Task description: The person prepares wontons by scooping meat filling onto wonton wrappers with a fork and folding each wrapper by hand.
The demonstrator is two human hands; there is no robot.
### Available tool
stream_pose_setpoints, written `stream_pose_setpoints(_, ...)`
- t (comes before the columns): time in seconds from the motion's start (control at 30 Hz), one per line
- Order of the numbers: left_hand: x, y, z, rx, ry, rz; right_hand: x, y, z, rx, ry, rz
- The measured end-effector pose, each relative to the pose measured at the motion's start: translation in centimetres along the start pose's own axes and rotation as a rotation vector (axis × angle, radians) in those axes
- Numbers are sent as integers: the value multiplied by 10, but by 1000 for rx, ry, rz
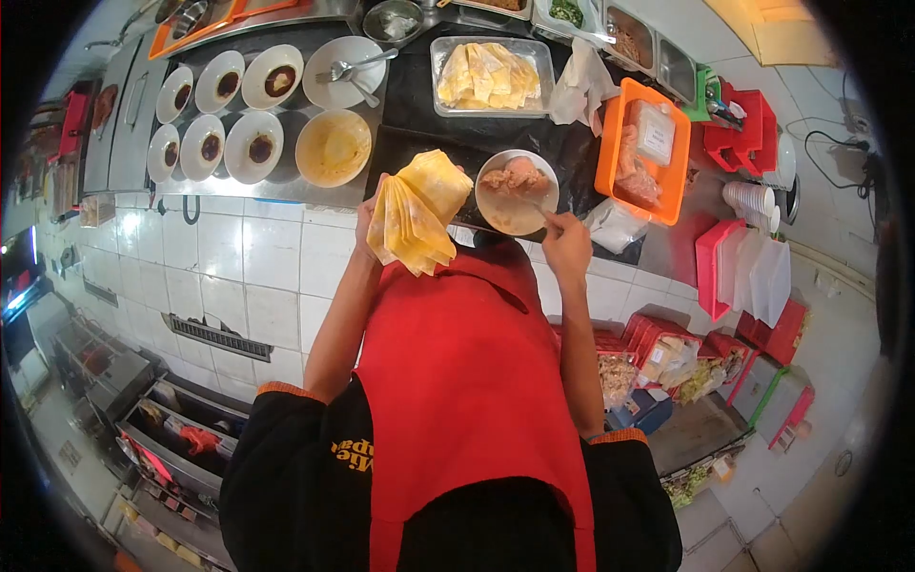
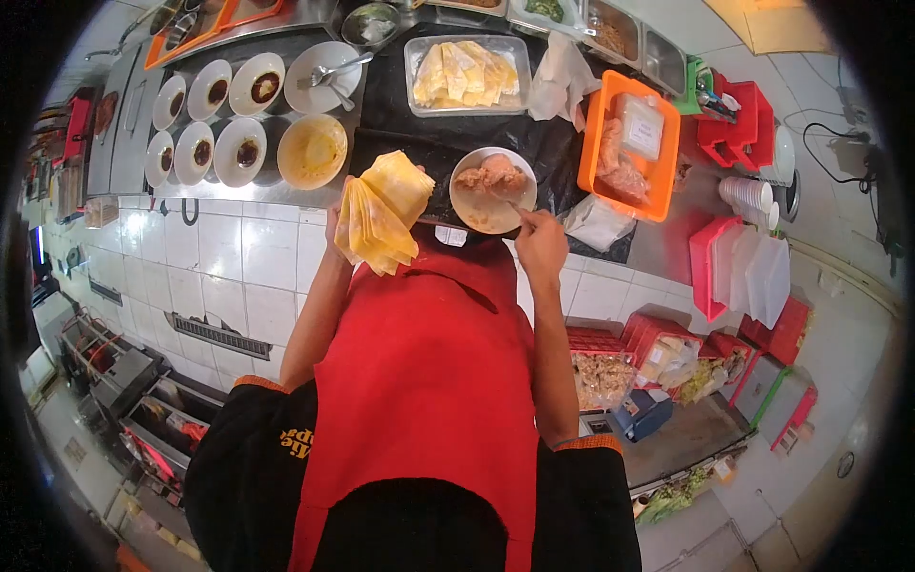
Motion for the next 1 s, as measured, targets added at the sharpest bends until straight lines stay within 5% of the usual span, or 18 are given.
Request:
stream_pose_setpoints(0.23, 4, 31, -4, 63, -43, -121, -6, 13, 7, -92, -63, -114)
stream_pose_setpoints(0.33, 9, 76, -4, 413, -53, -550, -9, 14, 16, -175, -32, -40)
stream_pose_setpoints(0.43, 11, 95, -2, 155, 62, -765, -7, 29, 13, -131, -80, -112)
stream_pose_setpoints(0.53, 8, 67, -4, 237, -4, -602, -8, 20, 14, -278, -61, -131)
stream_pose_setpoints(0.63, 7, 58, -4, 321, 65, -688, -11, 21, 14, -191, -52, -72)
stream_pose_setpoints(0.7, 0, 22, -2, 101, -75, -241, -5, 27, 12, -159, -85, -125)
stream_pose_setpoints(0.8, 1, 24, -1, 123, -66, -185, 1, 12, 11, -179, -209, -277)
stream_pose_setpoints(1.0, -2, 37, -6, -1, -47, -22, 10, -63, -11, -657, -205, -358)
Point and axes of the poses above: each hand's wrist, its own x-axis away from the middle knuckle, its own y-axis out of the palm, z = x × y, the point moved 3 cm from there along -x, towards the middle knuckle, and after that the axes turned 3 degrees about -x, right-handed, at the moved point
